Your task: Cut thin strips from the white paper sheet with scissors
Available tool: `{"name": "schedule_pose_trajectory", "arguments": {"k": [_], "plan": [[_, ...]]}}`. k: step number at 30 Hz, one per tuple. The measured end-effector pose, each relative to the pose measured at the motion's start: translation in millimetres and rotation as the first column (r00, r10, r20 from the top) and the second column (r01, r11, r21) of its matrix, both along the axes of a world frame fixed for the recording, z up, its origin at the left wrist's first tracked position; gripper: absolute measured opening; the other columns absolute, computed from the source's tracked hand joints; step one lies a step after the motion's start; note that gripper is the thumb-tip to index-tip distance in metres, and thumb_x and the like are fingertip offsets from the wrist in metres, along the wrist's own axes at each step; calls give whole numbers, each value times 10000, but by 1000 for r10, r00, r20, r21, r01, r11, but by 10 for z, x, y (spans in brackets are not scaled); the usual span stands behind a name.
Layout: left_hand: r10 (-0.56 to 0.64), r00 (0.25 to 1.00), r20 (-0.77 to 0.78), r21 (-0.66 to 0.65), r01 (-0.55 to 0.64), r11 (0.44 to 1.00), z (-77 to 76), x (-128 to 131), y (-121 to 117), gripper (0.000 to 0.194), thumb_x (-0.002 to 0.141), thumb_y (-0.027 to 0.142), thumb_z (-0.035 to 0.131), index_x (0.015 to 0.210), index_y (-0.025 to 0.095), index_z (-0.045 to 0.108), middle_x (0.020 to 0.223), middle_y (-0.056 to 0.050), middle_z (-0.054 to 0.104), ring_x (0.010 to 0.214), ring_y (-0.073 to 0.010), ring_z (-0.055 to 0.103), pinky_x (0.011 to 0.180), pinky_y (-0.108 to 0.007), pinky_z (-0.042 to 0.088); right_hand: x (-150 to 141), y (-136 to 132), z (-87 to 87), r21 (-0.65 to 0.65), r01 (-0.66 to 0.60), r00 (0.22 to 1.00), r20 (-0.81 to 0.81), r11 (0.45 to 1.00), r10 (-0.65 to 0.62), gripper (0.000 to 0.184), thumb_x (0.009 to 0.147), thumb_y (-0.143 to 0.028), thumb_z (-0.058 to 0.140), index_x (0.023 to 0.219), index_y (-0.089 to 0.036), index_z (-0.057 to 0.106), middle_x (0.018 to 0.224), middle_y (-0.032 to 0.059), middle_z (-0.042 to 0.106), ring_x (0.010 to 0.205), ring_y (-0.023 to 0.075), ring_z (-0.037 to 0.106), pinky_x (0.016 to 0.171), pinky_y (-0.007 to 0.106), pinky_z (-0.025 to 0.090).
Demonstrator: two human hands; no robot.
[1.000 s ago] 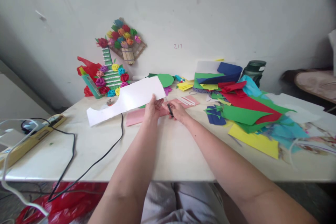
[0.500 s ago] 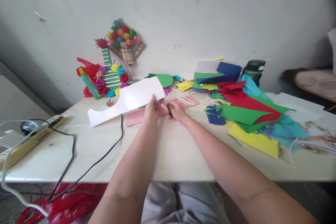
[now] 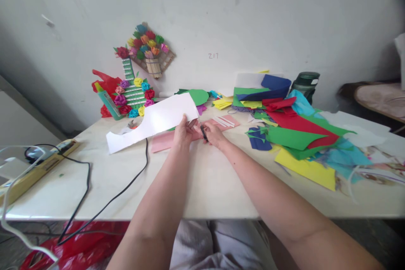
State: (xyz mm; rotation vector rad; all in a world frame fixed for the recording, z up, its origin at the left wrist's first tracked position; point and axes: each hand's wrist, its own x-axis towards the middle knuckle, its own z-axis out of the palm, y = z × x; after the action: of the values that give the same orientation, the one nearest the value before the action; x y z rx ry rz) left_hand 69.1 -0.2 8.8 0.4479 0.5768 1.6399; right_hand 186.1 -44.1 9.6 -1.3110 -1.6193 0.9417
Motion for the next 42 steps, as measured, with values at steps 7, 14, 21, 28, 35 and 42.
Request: {"name": "schedule_pose_trajectory", "arguments": {"k": [7,14,21,28,35,42], "plan": [[4,1000,11,-20,-4,1000,7,-4,11,229,775,223,588,1000,186,571,746,-34,666,669,-171,651,679,-294,531,-6,-8,5,2,7,1000,-20,1000,-7,379,692,-558,571,820,-201,560,695,-18,592,436,65,533,361,156,396],[-1,1000,8,-24,1,1000,17,-6,5,190,783,221,577,967,174,579,744,-40,659,685,-170,650,706,-295,524,-6,16,-28,29,6,1000,11,1000,-6,339,715,-523,559,846,-210,570,701,-26,593,436,58,524,371,154,392],[-18,1000,4,-33,18,999,-2,-15,10,193,757,258,613,916,157,576,729,-47,650,664,-167,643,707,-292,515,-22,12,-40,40,2,1000,2,999,-2,313,722,-489,559,859,-208,580,696,-22,584,454,67,521,360,153,379],[-31,999,12,-68,32,997,11,-14,2,220,759,283,610,929,150,567,700,-50,641,657,-168,642,700,-289,511,-41,13,-40,36,2,1000,22,999,-3,303,725,-480,554,851,-205,556,669,-26,576,425,74,513,377,176,392],[-33,999,1,-109,33,993,21,-20,4,232,766,311,601,920,141,566,696,-58,632,672,-168,639,701,-289,507,-47,66,-95,93,19,998,62,995,-25,289,730,-480,543,819,-205,553,646,-25,566,450,78,506,438,190,413],[-59,998,-2,-123,58,991,7,-34,14,324,734,362,629,965,143,568,751,-85,647,711,-189,644,708,-302,508,-44,86,-119,141,27,994,105,990,-42,321,720,-510,549,835,-211,575,677,-9,577,574,104,530,523,210,447]]}}
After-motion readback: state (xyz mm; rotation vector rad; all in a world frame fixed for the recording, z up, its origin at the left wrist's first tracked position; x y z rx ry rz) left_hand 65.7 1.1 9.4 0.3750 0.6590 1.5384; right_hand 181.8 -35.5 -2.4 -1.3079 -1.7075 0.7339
